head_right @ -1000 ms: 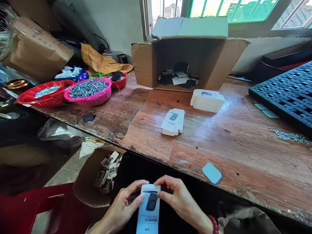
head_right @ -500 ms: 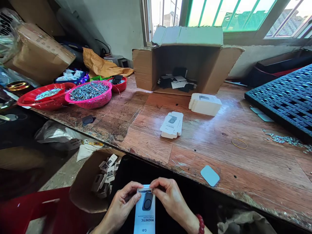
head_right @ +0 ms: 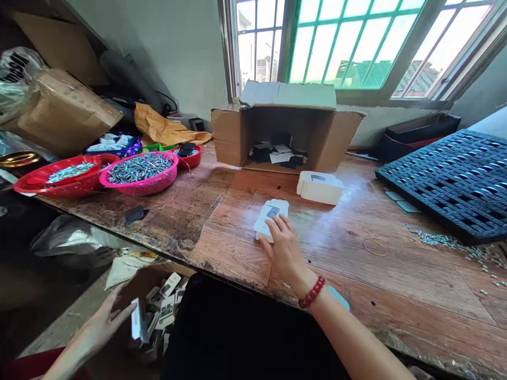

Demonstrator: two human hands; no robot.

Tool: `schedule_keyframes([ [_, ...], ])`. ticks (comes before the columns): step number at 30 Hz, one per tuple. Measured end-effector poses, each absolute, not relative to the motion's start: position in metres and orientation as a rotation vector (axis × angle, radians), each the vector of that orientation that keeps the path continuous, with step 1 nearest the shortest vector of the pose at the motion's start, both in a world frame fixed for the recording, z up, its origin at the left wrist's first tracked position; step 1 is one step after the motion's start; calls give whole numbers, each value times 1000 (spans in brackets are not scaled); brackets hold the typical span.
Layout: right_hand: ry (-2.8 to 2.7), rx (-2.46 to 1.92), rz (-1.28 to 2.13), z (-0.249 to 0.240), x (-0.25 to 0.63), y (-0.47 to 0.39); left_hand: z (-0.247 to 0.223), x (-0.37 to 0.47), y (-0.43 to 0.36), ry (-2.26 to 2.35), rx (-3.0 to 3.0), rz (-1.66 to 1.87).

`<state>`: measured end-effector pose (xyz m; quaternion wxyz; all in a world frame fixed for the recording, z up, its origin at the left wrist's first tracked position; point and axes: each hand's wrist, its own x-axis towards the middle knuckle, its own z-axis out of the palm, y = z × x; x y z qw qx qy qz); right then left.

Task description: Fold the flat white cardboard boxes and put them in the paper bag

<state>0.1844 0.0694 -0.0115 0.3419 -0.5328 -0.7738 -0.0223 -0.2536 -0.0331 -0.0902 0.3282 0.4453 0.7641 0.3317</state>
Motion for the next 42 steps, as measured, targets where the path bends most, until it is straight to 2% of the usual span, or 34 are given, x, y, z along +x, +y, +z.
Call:
schedule_keyframes([
  [5, -2108, -1385, -188, -23, 185, 87, -66, -184, -22, 1525, 868, 860],
  [10, -2016, -1268, -295, -18, 186, 65, -25, -104, -18, 1037, 616, 918],
  [15, -2052, -791, -313, -13, 168, -3, -6, -46, -12, 609, 393, 899],
  [18, -2212, -606, -202, -18, 152, -41, -7, -26, -14, 549, 300, 884],
  [21, -2185, -620, -31, -24, 143, -54, -12, -19, -22, 602, 232, 798],
  [25, -1990, -983, 235, -23, 141, -43, -13, -16, -36, 732, 204, 747],
  [29, -1886, -1323, 673, -7, 140, -29, -14, -14, -44, 798, 212, 704],
  [35, -1974, -1455, 1114, 17, 149, -19, -20, -19, -54, 692, 329, 698],
  [39, -2098, -1343, 1253, 23, 159, -19, -18, -24, -55, 628, 472, 635],
  [42, -2039, -1335, 1194, 17, 160, -25, -19, -28, -51, 691, 539, 669],
])
